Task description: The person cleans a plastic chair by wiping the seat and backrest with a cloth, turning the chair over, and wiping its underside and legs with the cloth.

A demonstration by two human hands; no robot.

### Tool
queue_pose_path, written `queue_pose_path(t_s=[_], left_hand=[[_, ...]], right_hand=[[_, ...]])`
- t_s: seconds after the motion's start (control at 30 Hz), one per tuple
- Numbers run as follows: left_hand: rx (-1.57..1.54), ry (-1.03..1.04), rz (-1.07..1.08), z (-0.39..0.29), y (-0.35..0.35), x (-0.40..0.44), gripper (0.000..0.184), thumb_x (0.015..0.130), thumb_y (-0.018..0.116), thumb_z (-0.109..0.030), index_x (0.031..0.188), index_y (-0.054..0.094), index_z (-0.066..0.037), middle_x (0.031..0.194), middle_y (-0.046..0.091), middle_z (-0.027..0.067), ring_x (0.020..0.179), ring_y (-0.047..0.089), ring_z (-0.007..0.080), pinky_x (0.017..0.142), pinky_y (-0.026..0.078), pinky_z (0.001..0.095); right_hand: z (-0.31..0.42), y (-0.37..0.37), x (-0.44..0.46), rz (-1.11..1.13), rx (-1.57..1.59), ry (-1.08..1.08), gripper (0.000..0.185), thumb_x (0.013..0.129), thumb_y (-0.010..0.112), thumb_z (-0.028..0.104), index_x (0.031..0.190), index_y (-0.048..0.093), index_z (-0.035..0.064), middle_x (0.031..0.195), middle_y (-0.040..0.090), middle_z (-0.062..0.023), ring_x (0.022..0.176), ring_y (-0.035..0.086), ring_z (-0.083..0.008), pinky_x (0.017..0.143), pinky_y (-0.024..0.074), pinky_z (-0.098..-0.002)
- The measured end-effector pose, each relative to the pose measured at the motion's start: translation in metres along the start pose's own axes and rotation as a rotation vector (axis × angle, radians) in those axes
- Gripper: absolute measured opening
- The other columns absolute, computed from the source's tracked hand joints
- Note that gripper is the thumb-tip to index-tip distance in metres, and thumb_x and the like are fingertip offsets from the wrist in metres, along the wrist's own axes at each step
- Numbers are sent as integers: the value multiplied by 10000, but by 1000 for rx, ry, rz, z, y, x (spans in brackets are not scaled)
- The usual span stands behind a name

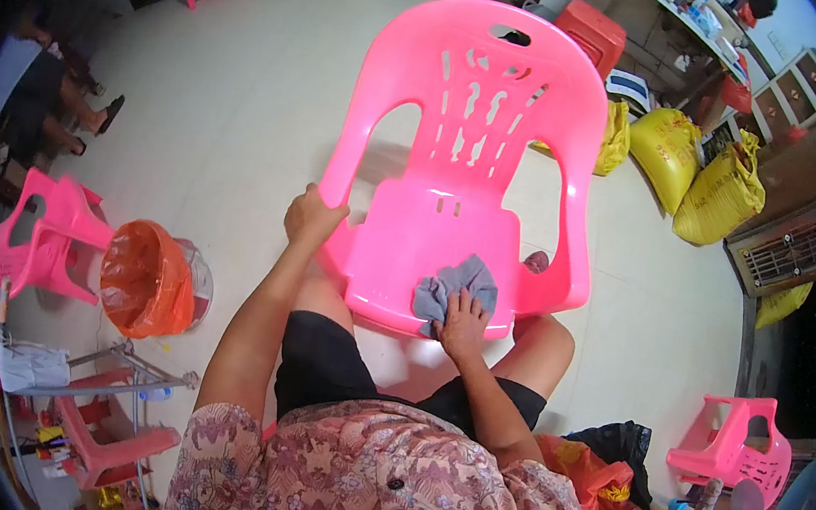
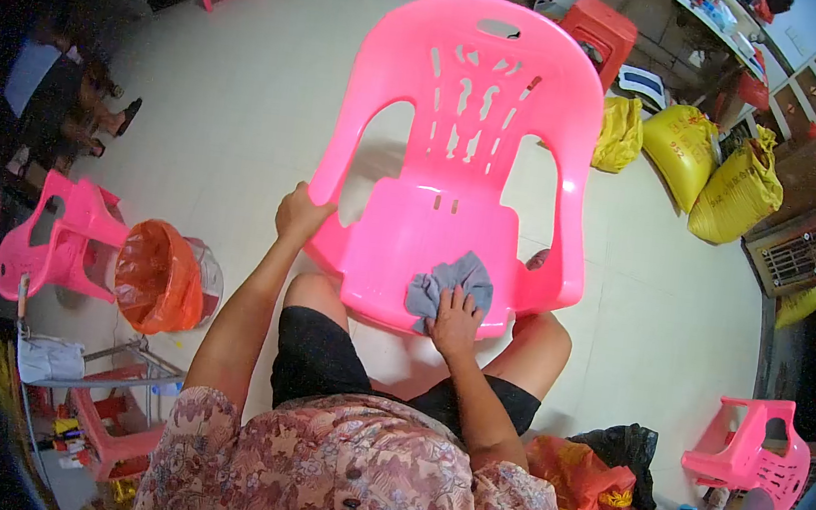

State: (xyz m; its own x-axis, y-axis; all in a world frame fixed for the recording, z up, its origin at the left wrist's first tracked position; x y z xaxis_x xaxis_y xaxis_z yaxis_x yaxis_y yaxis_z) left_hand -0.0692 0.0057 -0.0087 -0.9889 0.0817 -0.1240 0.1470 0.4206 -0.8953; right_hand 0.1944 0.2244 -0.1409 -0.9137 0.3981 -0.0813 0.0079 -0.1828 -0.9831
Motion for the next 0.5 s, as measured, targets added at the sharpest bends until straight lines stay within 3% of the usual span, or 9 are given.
queue_pose_path(t_s=[0.07, 0.1, 0.2, 0.5], left_hand=[[-99, 25, -34, 7, 8, 2, 540, 649, 698, -381, 1016, 595, 2, 954, 661, 238, 906, 650, 374, 799, 520, 453], [-48, 56, -78, 4, -21, 12, 540, 649, 698, -381, 1016, 595, 2, 954, 661, 238, 906, 650, 374, 799, 520, 453], [-83, 51, -63, -3, -4, 0, 510, 643, 700, -357, 992, 604, 3, 916, 667, 231, 876, 653, 382, 765, 525, 459], [-94, 52, -90, -2, -3, -1, 471, 642, 697, -370, 944, 621, -17, 909, 672, 210, 868, 653, 379, 755, 521, 461]], right_hand=[[1, 3, 0, 18, -77, 18, 766, 693, 733, 399, 1331, 438, 92, 1413, 399, -156, 1238, 402, -355, 973, 325, -516], [25, 2, 14, -17, -11, 19, 766, 693, 733, 399, 1331, 438, 92, 1413, 399, -156, 1238, 402, -355, 973, 325, -516], [3, -9, 2, 35, -23, 2, 730, 722, 705, 395, 1330, 439, 92, 1402, 416, -157, 1243, 397, -359, 973, 321, -519], [-2, -4, -1, -15, 9, 5, 765, 705, 713, 399, 1348, 430, 96, 1392, 437, -159, 1239, 395, -347, 978, 295, -521]])
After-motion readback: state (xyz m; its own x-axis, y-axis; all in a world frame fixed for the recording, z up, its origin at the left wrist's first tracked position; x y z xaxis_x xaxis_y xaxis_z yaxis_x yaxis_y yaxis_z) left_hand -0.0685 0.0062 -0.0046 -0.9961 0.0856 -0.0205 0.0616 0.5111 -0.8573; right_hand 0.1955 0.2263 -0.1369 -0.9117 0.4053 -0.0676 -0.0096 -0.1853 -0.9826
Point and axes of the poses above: each hand's wrist, its own x-axis towards the middle knuckle, its own y-axis out of the palm, z = x × y, the point moved 7 cm from there along x, towards the middle knuckle
